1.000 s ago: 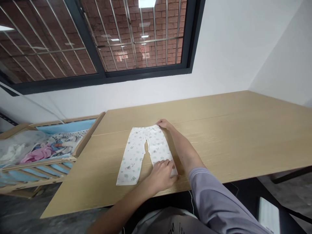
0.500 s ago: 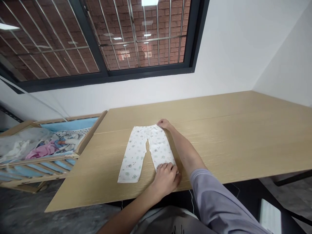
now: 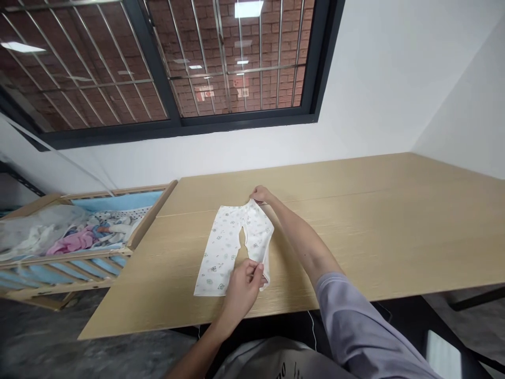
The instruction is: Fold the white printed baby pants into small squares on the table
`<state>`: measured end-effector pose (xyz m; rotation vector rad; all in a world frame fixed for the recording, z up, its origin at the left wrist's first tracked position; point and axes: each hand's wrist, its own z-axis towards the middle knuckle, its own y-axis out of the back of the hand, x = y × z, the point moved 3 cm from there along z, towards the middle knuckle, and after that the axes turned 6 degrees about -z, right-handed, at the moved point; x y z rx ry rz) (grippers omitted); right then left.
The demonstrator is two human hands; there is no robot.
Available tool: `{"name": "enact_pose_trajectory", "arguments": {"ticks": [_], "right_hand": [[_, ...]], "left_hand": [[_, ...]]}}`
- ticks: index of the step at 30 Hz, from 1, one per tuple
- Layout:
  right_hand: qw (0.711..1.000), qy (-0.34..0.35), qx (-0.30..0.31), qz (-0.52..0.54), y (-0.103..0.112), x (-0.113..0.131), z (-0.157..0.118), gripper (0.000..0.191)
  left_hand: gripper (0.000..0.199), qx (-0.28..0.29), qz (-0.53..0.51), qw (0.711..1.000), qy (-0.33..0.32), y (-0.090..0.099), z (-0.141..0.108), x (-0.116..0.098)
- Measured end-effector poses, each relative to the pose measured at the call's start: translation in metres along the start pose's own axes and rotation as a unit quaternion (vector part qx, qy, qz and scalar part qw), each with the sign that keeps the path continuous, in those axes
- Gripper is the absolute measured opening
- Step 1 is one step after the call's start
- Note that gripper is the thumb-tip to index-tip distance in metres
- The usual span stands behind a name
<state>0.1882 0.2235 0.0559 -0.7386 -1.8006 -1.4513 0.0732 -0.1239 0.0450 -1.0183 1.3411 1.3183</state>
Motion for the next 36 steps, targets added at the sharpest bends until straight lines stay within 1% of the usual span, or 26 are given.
{"name": "enact_pose_trajectory", "arguments": {"ticks": [2,4,8,12,17,19,24,27,29,31,33,35,36], "right_hand": [[1.000,-0.006,0.010,0.018,-0.005,0.013,-0.001,0.018],[0.999,-0.010,0.018,0.041,-0.012,0.025,-0.002,0.019],[0.996,-0.019,0.019,0.089,-0.029,0.045,-0.006,0.019],[0.993,-0.031,0.013,0.116,-0.049,0.064,-0.008,0.016],[0.992,-0.049,0.010,0.113,-0.078,0.079,-0.009,0.011],[0.993,-0.057,0.005,0.101,-0.089,0.082,-0.008,0.011],[0.995,-0.067,-0.012,0.067,-0.115,0.088,-0.004,0.009],[0.997,-0.060,-0.015,0.042,-0.128,0.089,-0.002,0.010],[0.999,-0.045,-0.014,0.025,-0.134,0.090,-0.004,0.011],[1.000,-0.019,-0.015,0.009,-0.136,0.091,-0.007,0.013],[0.999,0.017,-0.030,-0.003,-0.134,0.093,-0.013,0.011],[0.997,0.059,-0.053,-0.014,-0.131,0.095,-0.024,0.003],[0.995,0.080,-0.063,-0.020,-0.130,0.096,-0.032,0.004]], "left_hand": [[0.036,-0.028,-0.090,0.995,0.016,0.012,-0.008,0.000],[0.042,-0.055,-0.160,0.985,0.035,0.024,-0.016,-0.001],[0.053,-0.098,-0.241,0.963,0.072,0.051,-0.033,-0.005],[0.059,-0.155,-0.276,0.943,0.101,0.076,-0.044,0.000],[0.063,-0.246,-0.236,0.931,0.132,0.103,-0.050,0.021],[0.061,-0.263,-0.211,0.930,0.143,0.113,-0.052,0.028],[0.052,-0.259,-0.134,0.943,0.162,0.133,-0.058,0.040],[0.045,-0.243,-0.044,0.951,0.185,0.142,-0.059,0.044],[0.040,-0.234,0.055,0.952,0.190,0.148,-0.059,0.042],[0.037,-0.219,0.190,0.941,0.175,0.153,-0.061,0.038],[0.039,-0.203,0.321,0.911,0.160,0.156,-0.064,0.032],[0.042,-0.205,0.407,0.880,0.134,0.158,-0.070,0.027],[0.042,-0.212,0.429,0.872,0.102,0.157,-0.073,0.025]]}}
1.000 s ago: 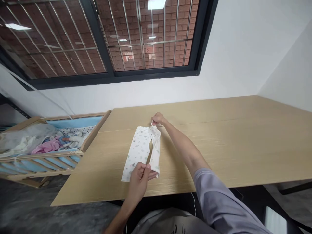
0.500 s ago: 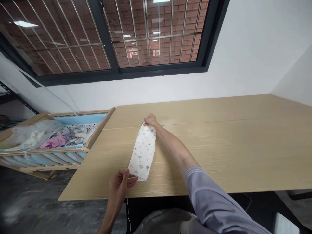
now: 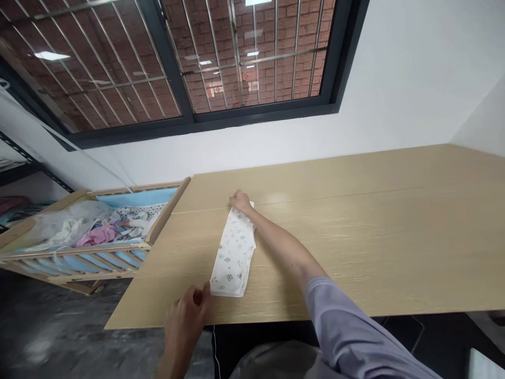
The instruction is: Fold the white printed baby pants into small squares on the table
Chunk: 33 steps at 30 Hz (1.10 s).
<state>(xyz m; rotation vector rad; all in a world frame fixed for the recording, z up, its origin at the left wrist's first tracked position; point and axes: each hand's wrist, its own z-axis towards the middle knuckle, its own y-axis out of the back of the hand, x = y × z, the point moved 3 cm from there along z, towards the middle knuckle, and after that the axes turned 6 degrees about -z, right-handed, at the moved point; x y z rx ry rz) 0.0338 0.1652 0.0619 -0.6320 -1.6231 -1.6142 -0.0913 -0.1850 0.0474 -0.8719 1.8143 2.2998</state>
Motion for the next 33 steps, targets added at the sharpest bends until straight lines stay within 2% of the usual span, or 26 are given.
{"name": "enact_pose_trajectory", "arguments": {"ticks": [2,4,6,7,10,12,15,18,21,24,33], "right_hand": [[0.999,0.046,0.002,-0.009,0.002,0.003,-0.023,0.012],[0.991,0.129,0.041,-0.021,0.000,0.008,-0.057,0.019],[0.953,0.277,0.116,-0.044,-0.004,0.014,-0.103,0.033],[0.926,0.338,0.162,-0.054,-0.005,0.015,-0.128,0.043],[0.853,0.437,0.270,-0.094,-0.008,0.012,-0.194,0.058],[0.820,0.473,0.302,-0.111,-0.009,0.008,-0.225,0.060],[0.791,0.504,0.323,-0.125,-0.014,0.000,-0.249,0.061],[0.786,0.502,0.331,-0.147,-0.020,-0.008,-0.247,0.064],[0.795,0.479,0.327,-0.177,-0.024,-0.017,-0.229,0.067],[0.807,0.455,0.318,-0.201,-0.023,-0.026,-0.200,0.067],[0.852,0.364,0.270,-0.264,-0.016,-0.050,-0.100,0.070]], "left_hand": [[0.039,-0.054,-0.014,0.994,-0.099,0.002,-0.007,-0.006],[0.031,-0.086,-0.050,0.971,-0.216,-0.001,-0.016,-0.015],[0.017,-0.098,-0.061,0.948,-0.295,-0.010,-0.024,-0.024],[0.014,-0.104,-0.052,0.942,-0.316,-0.016,-0.029,-0.027],[0.039,-0.112,0.012,0.934,-0.340,-0.037,-0.042,-0.030],[0.044,-0.108,0.059,0.930,-0.346,-0.050,-0.051,-0.028],[0.041,-0.098,0.106,0.926,-0.349,-0.060,-0.062,-0.022],[0.042,-0.088,0.124,0.927,-0.343,-0.060,-0.066,-0.020],[0.046,-0.087,0.122,0.932,-0.329,-0.056,-0.066,-0.023],[0.051,-0.085,0.120,0.939,-0.309,-0.054,-0.064,-0.026],[0.061,-0.081,0.150,0.931,-0.323,-0.053,-0.064,-0.025]]}}
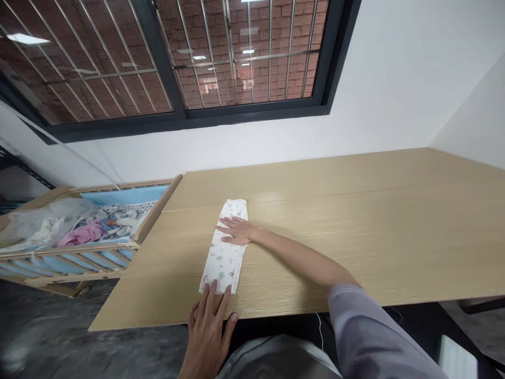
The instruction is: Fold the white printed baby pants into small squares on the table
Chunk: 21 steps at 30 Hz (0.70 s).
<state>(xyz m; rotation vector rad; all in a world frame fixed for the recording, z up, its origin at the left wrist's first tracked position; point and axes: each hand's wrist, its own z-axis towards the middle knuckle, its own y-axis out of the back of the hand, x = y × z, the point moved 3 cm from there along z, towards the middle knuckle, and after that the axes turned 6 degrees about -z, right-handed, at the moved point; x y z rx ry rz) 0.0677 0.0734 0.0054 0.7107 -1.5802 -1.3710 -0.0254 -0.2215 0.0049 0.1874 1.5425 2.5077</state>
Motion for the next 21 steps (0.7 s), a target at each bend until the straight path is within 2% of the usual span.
{"name": "enact_pose_trajectory", "arguments": {"ticks": [7,12,15,17,19,21], "right_hand": [[0.997,-0.077,0.001,-0.024,0.016,-0.069,0.029,0.069],[0.996,-0.080,-0.012,-0.036,0.025,-0.094,0.038,0.066],[0.996,-0.078,-0.007,-0.041,0.030,-0.093,0.040,0.065],[0.996,-0.078,-0.004,-0.048,0.035,-0.083,0.039,0.065],[0.995,-0.075,-0.029,-0.053,0.043,-0.065,0.034,0.066],[0.994,-0.052,-0.079,-0.054,0.050,-0.037,0.021,0.066]], "left_hand": [[0.061,0.001,-0.010,1.000,-0.003,0.000,0.000,0.002],[0.060,0.010,-0.014,1.000,0.003,0.001,0.000,0.002],[0.059,0.007,-0.020,1.000,0.004,0.001,0.000,0.003],[0.058,0.001,-0.029,1.000,0.009,0.002,0.001,0.004],[0.055,-0.006,-0.036,0.999,0.019,0.004,0.001,0.004],[0.052,-0.013,-0.041,0.999,0.023,0.005,0.002,0.002]]}}
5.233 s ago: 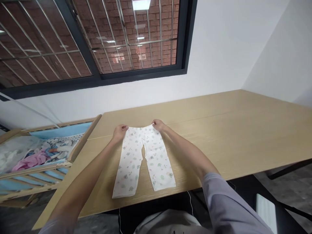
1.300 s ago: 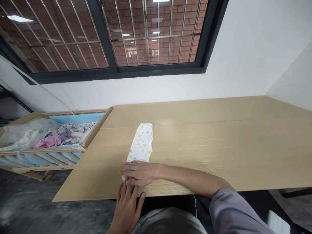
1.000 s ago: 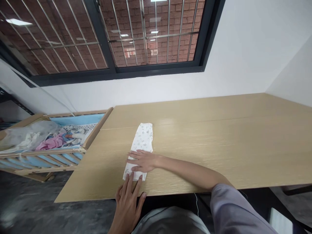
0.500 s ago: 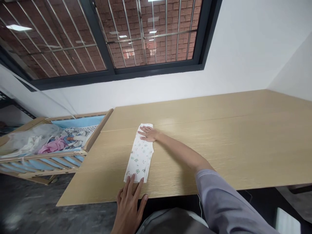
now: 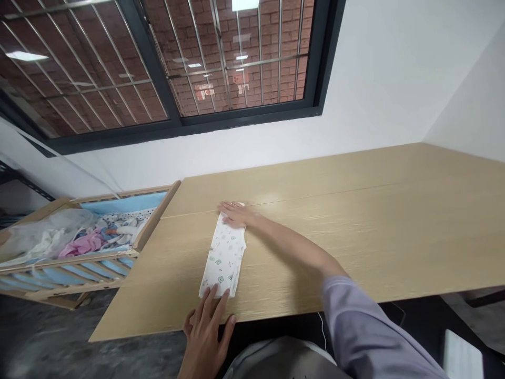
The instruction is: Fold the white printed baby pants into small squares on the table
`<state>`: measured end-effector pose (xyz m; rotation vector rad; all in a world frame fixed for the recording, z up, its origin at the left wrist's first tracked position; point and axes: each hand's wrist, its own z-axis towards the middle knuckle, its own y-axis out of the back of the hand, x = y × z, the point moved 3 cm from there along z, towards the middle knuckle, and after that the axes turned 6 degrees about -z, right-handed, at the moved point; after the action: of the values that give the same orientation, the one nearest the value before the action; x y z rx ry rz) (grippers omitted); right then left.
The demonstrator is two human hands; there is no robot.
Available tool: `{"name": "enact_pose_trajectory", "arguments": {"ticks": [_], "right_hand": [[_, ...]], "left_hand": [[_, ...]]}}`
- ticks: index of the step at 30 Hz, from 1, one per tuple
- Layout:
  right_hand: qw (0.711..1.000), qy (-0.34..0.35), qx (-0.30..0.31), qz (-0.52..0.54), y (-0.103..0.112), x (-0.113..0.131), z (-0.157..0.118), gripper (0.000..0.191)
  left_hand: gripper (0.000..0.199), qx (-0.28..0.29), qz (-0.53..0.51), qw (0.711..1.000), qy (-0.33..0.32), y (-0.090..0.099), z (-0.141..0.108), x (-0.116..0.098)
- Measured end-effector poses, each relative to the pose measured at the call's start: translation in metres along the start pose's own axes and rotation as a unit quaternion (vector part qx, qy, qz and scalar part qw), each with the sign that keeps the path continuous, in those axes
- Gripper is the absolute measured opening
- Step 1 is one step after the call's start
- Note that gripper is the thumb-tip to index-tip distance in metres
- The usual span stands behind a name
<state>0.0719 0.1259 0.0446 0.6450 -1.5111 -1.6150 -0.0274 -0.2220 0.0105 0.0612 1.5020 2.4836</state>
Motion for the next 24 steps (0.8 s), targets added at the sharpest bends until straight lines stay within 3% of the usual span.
{"name": "enact_pose_trajectory", "arguments": {"ticks": [2,5,10,13,17,21,24], "right_hand": [[0.998,0.043,-0.036,0.012,0.009,0.033,-0.025,0.060],[0.991,0.113,-0.026,0.059,0.014,0.086,-0.079,0.041],[0.985,0.167,-0.015,0.043,0.011,0.148,-0.166,0.033],[0.991,0.132,-0.007,0.021,0.010,0.160,-0.197,0.041],[0.996,0.088,-0.006,0.017,0.008,0.169,-0.223,0.050],[0.997,0.076,-0.031,-0.005,-0.004,0.179,-0.243,0.034],[0.994,0.091,-0.058,-0.027,-0.012,0.186,-0.254,0.034]], "left_hand": [[0.050,-0.003,-0.012,1.000,-0.004,0.001,0.001,-0.002],[0.044,0.005,-0.044,0.999,-0.027,0.002,0.007,0.001],[0.031,-0.003,-0.087,0.992,-0.086,0.008,0.026,0.028],[0.031,0.012,-0.112,0.986,-0.122,0.010,0.033,0.042],[0.028,0.033,-0.150,0.972,-0.175,0.011,0.025,0.042],[0.028,0.026,-0.176,0.961,-0.210,0.012,0.009,0.037],[0.034,0.032,-0.194,0.953,-0.231,0.015,0.002,0.034]]}}
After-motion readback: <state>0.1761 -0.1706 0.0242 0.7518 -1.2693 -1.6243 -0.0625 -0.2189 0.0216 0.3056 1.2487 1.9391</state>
